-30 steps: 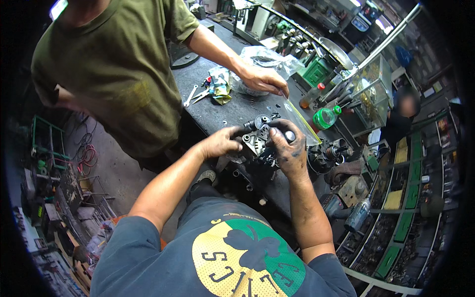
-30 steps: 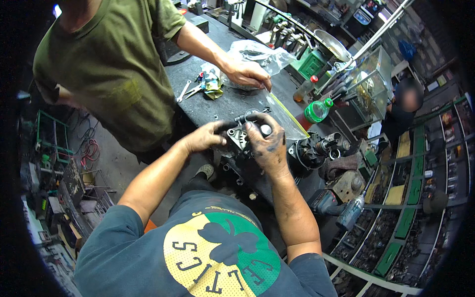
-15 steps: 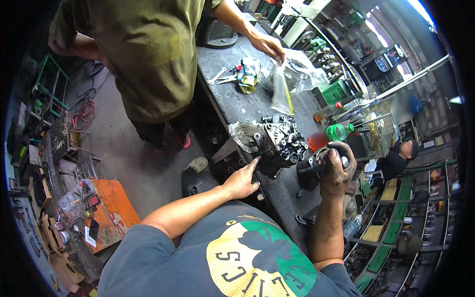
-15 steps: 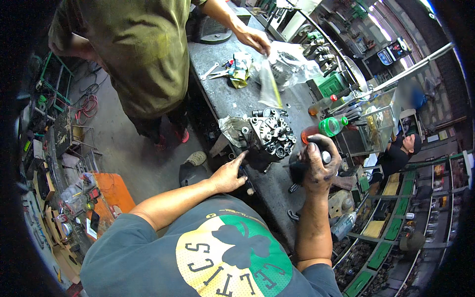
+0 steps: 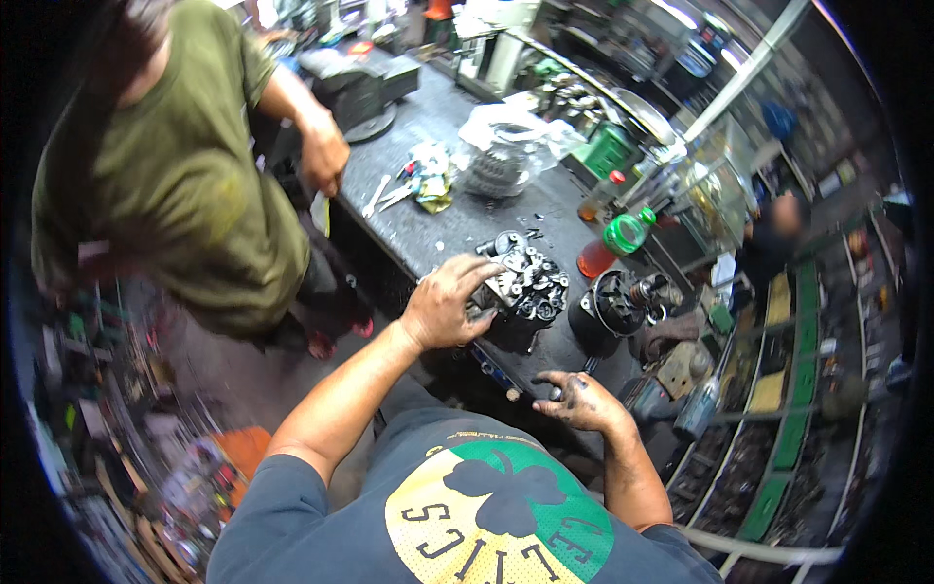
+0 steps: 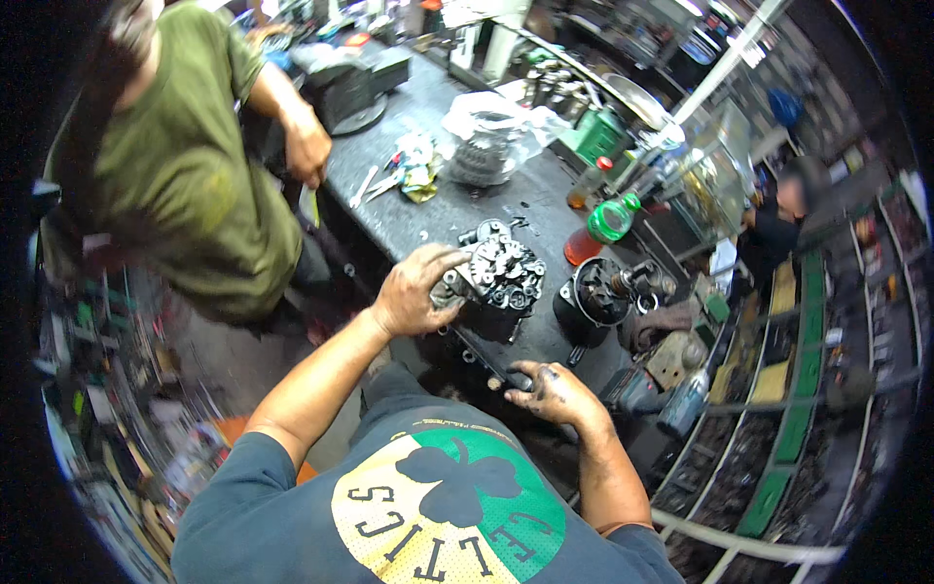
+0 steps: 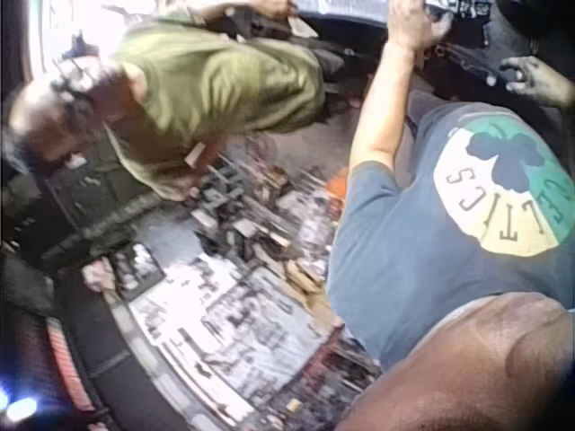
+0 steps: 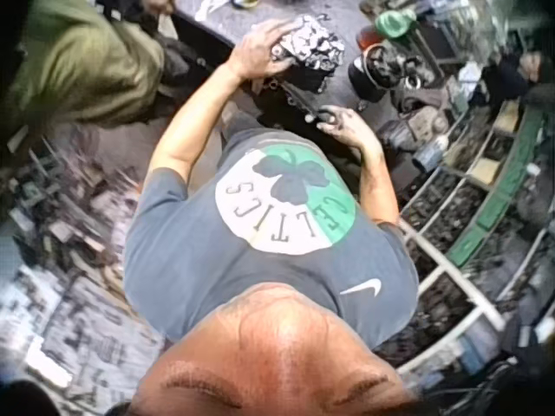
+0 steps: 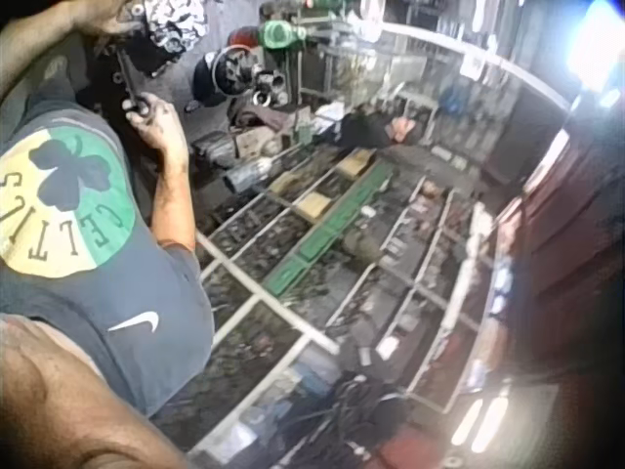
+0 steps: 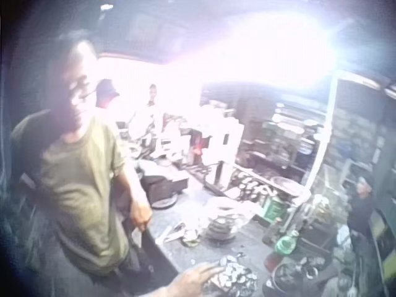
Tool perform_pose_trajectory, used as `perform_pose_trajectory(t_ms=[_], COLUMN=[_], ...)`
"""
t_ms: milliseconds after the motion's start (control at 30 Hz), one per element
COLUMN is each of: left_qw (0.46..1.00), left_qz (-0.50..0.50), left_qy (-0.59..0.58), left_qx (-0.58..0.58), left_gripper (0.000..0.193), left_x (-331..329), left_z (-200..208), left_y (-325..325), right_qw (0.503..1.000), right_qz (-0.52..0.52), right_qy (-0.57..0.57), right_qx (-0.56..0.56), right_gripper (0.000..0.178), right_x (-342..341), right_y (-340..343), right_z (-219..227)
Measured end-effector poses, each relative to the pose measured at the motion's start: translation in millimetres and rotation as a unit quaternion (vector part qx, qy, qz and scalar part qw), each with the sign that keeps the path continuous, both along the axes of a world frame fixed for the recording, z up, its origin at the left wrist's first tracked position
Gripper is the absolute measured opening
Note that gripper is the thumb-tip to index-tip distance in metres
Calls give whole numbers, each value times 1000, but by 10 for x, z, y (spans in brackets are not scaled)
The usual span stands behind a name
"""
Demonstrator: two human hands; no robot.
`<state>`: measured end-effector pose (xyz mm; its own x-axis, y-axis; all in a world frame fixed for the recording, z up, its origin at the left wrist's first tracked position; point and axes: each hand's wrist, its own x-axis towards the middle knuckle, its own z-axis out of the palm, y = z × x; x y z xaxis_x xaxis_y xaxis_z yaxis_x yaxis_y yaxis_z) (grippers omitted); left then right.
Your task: The person assembles a mechanical component on a workbench, inserting small cylindrical parts into a circular housing and using a marker to apply marks. A second person stands nearby and occasionally hands over parts or points at the assembly.
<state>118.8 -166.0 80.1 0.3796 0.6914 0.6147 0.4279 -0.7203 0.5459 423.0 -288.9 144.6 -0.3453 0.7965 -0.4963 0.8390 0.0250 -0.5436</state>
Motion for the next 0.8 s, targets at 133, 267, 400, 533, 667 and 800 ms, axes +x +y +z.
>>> perform_pose_trajectory(t_ms=[133,267,400,533,667,800], left_qw=[966,924,916,913,924,916], left_qz=[-180,-259,-225,-224,-227,-166], left_qy=[166,206,241,262,252,297], left_qx=[-81,-192,-228,-219,-176,-214], left_gripper=[124,134,117,91,73,83], left_x=[137,296,554,749,806,1131], left_z=[328,-8,62,128,103,220], left_y=[773,1141,1150,1179,1315,1463], right_qw=[993,957,884,841,819,811], right_qz=[-110,-276,-460,-532,-568,-577], right_qy=[47,85,81,93,81,78], right_qx=[20,22,37,34,18,59], right_gripper=[57,58,62,62,62,60], right_x=[-54,-236,-640,-1001,-1257,-1291], right_y=[-394,-760,-1281,-1678,-1707,-1708], right_z=[-445,-706,-875,-1126,-1105,-1107])
